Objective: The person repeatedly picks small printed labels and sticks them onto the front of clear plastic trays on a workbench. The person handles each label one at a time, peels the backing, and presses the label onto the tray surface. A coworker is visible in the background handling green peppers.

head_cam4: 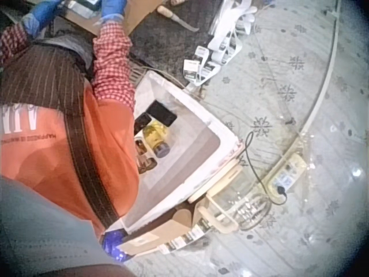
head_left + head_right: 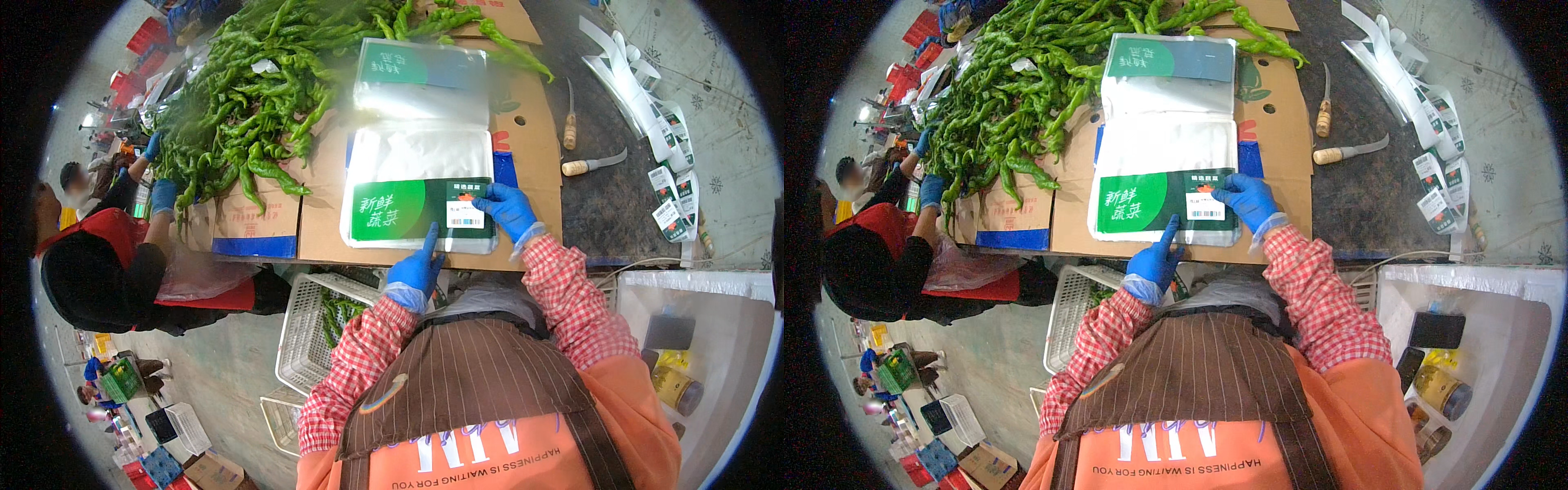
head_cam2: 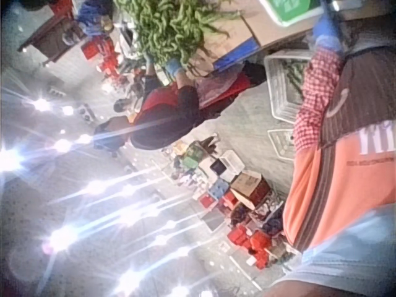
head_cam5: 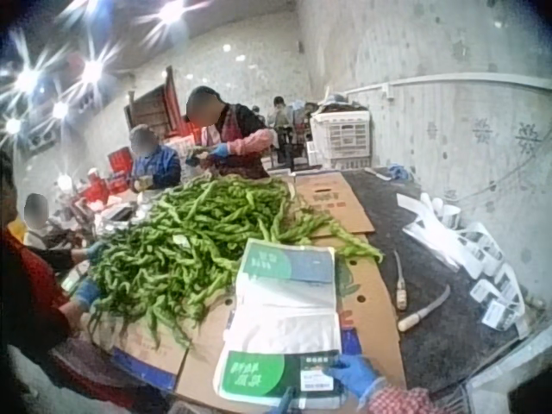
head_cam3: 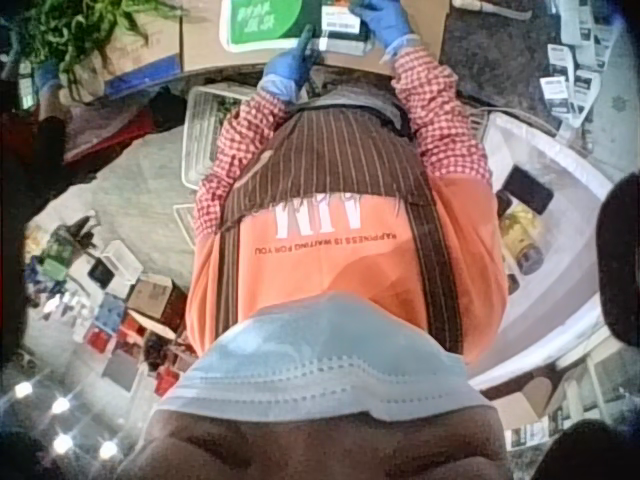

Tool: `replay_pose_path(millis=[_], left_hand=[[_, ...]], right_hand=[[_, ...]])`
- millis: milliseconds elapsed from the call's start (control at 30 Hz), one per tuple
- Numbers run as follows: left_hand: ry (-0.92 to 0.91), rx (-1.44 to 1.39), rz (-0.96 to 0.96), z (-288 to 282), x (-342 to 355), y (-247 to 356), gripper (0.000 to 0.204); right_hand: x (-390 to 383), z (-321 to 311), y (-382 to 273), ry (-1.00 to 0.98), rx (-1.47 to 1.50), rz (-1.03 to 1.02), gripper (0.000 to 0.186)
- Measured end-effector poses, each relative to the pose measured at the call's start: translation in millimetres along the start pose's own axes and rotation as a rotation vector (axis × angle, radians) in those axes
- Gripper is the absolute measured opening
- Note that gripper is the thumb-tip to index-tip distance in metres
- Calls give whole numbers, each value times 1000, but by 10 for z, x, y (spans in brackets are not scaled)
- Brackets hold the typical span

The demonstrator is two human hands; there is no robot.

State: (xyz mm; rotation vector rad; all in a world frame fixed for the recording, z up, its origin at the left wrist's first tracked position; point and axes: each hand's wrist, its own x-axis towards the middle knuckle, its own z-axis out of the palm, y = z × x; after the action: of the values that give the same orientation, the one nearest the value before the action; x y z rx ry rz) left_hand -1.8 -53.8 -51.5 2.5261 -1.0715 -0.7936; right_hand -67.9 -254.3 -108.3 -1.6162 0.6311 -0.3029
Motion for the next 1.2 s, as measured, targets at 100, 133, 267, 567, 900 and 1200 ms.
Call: replay_pose_path(millis=[100,133,267,567,900,1200], left_hand=[[-5,-3,3,-20,-8,18,60],[-11,16,-6,-29,-11,29,60],[-41,40,-12,-76,-12,87,61],[-47,127,74,-76,21,164,59],[-131,191,89,-61,102,149,57],[-110,189,84,-53,103,123,56]], right_hand=[[-10,17,-23,24,-10,-16,23],[-19,21,-45,28,-25,-19,23],[-87,26,-180,53,-132,-57,21],[-160,60,-389,83,-331,-29,21],[-62,110,-774,-99,-1020,-30,34],[182,-60,-984,-200,-1170,180,60]])
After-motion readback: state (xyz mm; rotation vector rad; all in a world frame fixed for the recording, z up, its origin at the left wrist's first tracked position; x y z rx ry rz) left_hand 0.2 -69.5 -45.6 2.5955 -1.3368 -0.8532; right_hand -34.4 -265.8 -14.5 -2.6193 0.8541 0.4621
